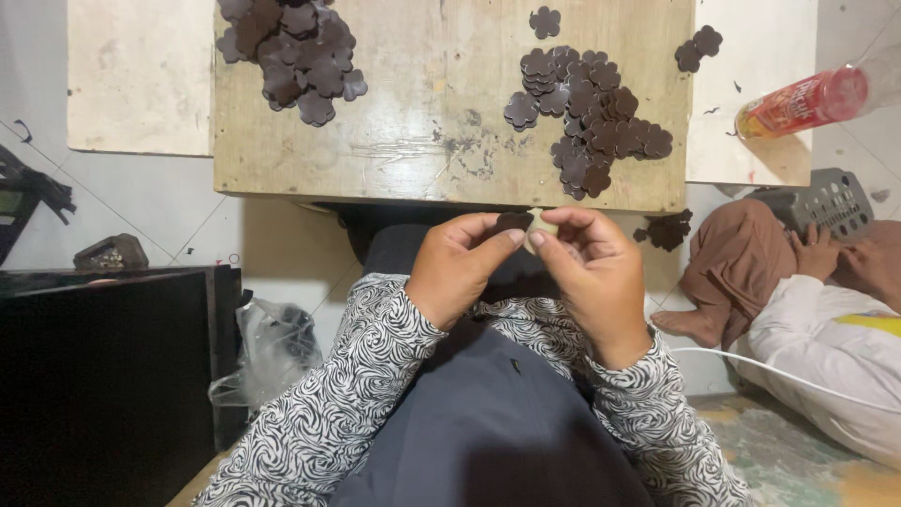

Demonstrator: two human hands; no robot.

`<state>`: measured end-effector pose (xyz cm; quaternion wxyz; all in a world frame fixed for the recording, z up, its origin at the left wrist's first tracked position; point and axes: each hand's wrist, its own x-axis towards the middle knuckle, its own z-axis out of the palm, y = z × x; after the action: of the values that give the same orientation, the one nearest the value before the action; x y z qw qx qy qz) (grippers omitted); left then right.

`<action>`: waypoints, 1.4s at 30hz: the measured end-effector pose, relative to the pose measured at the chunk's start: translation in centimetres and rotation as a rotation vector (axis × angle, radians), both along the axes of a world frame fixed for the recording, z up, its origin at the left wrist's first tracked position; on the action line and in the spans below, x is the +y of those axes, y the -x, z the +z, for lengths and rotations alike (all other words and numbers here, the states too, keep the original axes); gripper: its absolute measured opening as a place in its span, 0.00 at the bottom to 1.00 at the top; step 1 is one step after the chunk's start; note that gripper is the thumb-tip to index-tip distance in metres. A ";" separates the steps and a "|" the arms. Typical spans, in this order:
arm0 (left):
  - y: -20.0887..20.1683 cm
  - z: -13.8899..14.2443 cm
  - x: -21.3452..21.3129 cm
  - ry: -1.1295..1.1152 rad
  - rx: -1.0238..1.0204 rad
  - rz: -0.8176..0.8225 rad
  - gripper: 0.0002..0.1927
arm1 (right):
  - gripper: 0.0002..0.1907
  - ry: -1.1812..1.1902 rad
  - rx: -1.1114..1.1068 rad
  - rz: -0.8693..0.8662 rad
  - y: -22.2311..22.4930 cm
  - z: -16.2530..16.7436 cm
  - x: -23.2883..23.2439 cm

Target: The person sits on the floor and repeatedly rubs small, dark, flower-shaped decorative pieces with a small yellow sponge. They pick up a piece, rub it, and place it back on the wooden board, repeating this process for multiple items.

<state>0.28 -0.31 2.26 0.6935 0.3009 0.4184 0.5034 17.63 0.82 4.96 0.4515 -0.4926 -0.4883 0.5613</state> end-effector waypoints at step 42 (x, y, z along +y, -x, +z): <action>0.2 0.7 -0.8 -0.043 0.122 -0.189 0.13 | 0.13 -0.565 -0.573 0.148 0.5 2.8 -1.0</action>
<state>0.09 -1.07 2.95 0.7046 0.3838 0.4187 0.4254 17.10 -0.19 7.77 0.3730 -0.4492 -0.7635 0.2761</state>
